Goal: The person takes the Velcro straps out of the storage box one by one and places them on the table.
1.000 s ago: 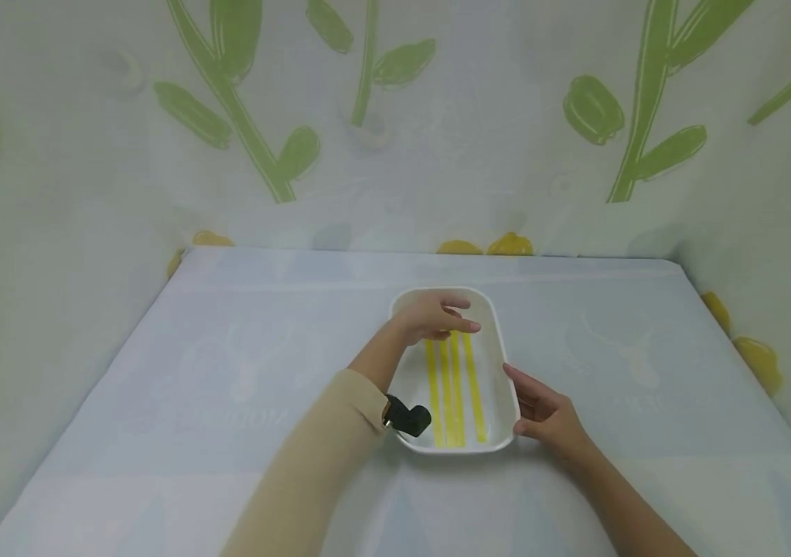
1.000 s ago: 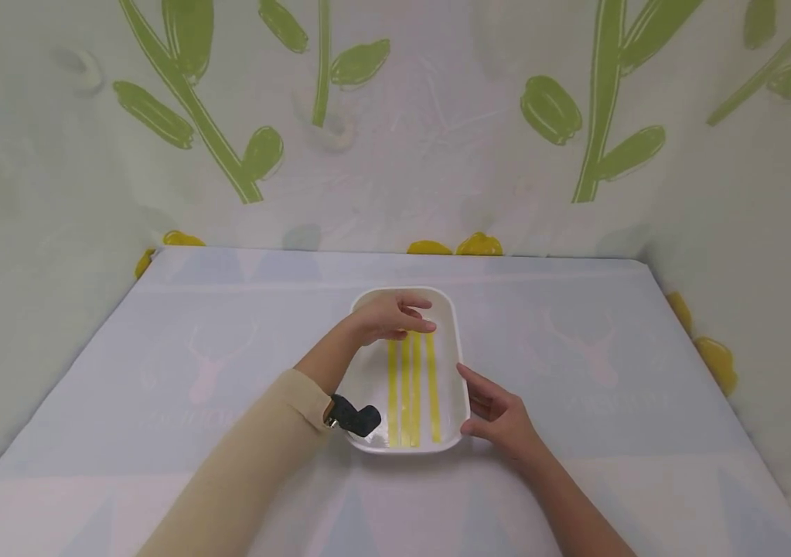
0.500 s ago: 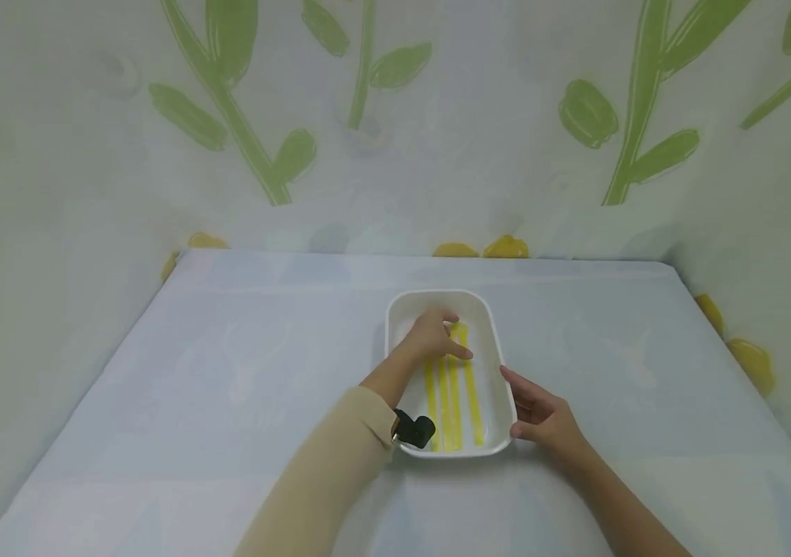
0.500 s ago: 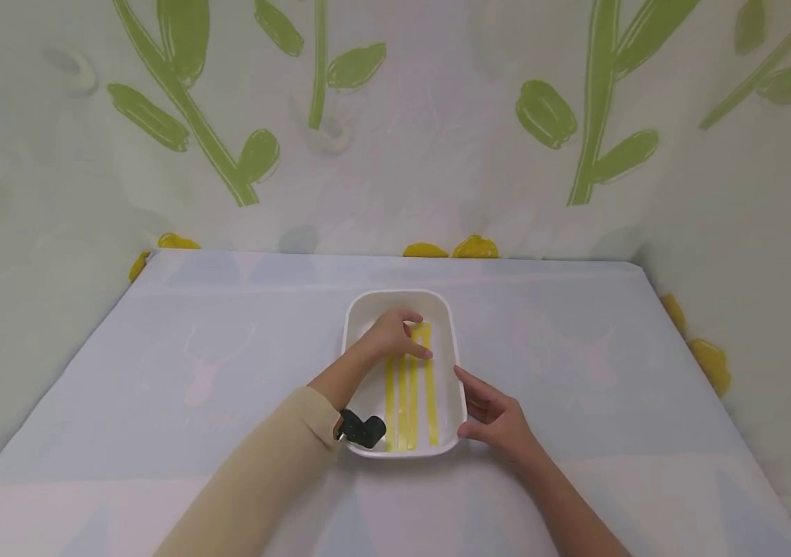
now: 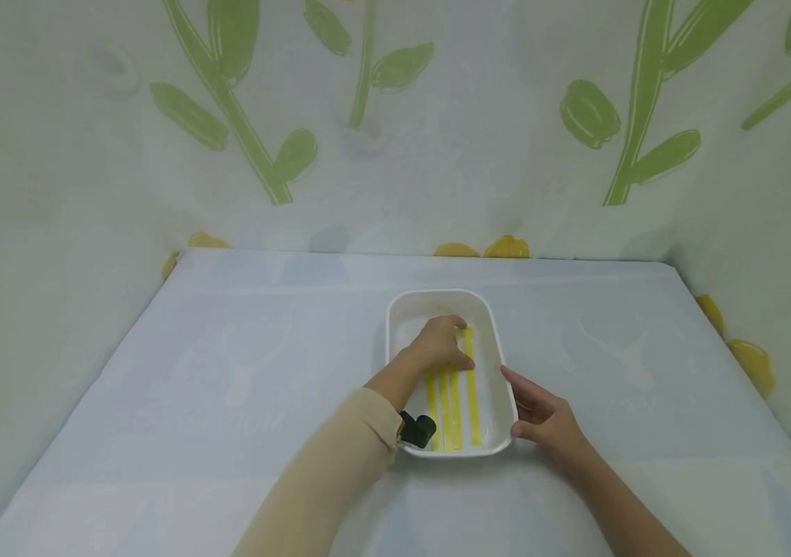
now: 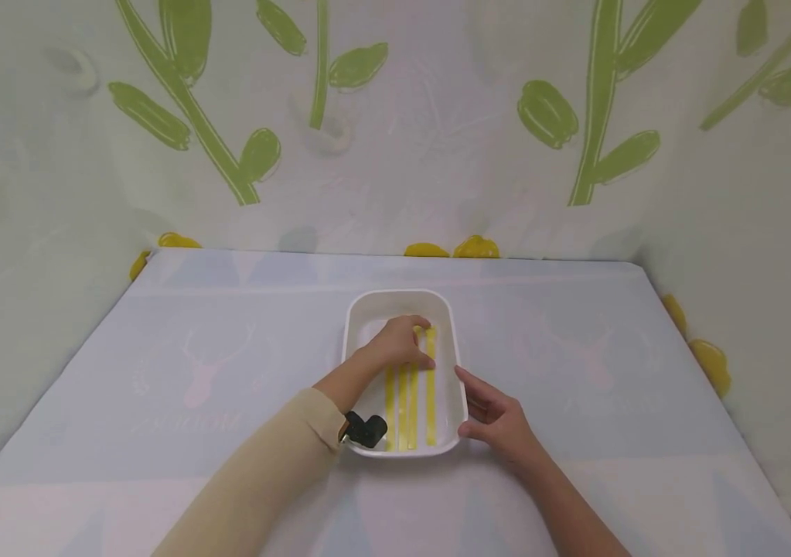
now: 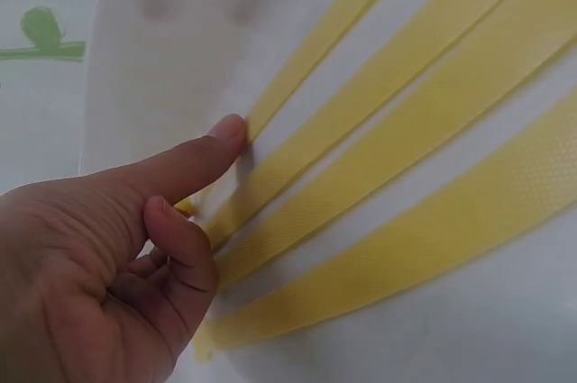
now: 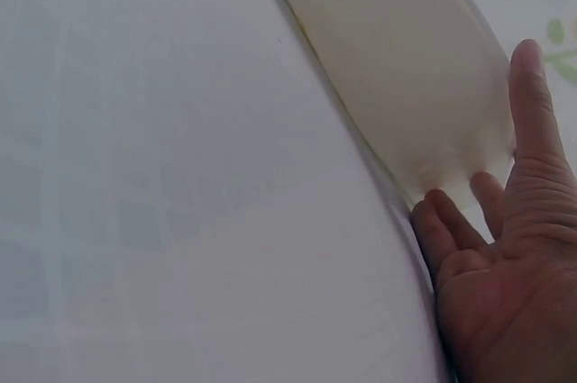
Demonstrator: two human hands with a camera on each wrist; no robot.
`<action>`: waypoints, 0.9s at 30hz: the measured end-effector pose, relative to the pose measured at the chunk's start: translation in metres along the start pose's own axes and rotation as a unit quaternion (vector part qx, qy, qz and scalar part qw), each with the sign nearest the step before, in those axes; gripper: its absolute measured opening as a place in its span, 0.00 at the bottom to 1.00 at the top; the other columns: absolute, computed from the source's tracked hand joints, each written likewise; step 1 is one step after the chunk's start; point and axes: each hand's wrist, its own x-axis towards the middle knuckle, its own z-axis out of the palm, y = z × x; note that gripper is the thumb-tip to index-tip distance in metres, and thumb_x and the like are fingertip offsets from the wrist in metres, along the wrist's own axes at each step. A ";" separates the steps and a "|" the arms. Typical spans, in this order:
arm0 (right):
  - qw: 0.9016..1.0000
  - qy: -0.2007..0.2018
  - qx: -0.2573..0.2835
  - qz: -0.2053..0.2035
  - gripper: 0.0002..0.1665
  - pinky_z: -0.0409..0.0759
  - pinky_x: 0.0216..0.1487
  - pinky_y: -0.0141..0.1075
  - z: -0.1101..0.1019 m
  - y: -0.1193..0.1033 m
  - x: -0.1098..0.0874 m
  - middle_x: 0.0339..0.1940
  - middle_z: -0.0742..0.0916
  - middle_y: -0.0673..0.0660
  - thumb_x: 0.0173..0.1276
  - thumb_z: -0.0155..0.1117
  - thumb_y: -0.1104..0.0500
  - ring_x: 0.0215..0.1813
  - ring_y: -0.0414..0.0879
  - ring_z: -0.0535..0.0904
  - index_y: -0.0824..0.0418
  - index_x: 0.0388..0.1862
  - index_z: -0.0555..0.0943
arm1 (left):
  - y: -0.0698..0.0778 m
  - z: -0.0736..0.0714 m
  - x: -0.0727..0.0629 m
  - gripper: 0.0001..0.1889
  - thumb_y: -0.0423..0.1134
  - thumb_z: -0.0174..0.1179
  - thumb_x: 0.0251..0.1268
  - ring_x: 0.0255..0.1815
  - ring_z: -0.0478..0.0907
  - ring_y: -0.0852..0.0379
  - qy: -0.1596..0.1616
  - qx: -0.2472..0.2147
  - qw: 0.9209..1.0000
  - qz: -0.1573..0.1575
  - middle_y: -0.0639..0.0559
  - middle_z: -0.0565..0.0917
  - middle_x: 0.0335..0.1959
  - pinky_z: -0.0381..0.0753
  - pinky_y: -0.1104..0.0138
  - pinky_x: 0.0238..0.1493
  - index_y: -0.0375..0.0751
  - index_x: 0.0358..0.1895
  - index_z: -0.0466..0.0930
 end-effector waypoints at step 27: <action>0.997 0.011 -0.071 0.035 0.41 0.73 0.55 0.26 -0.002 0.001 0.000 0.65 0.73 0.36 0.59 0.68 0.66 0.63 0.29 0.70 0.71 0.69 0.62 | 0.010 -0.017 -0.004 0.35 0.27 0.63 0.58 0.40 0.83 0.56 -0.051 -0.406 0.911 0.048 0.39 0.81 0.49 0.82 0.62 0.45 0.40 0.70 0.63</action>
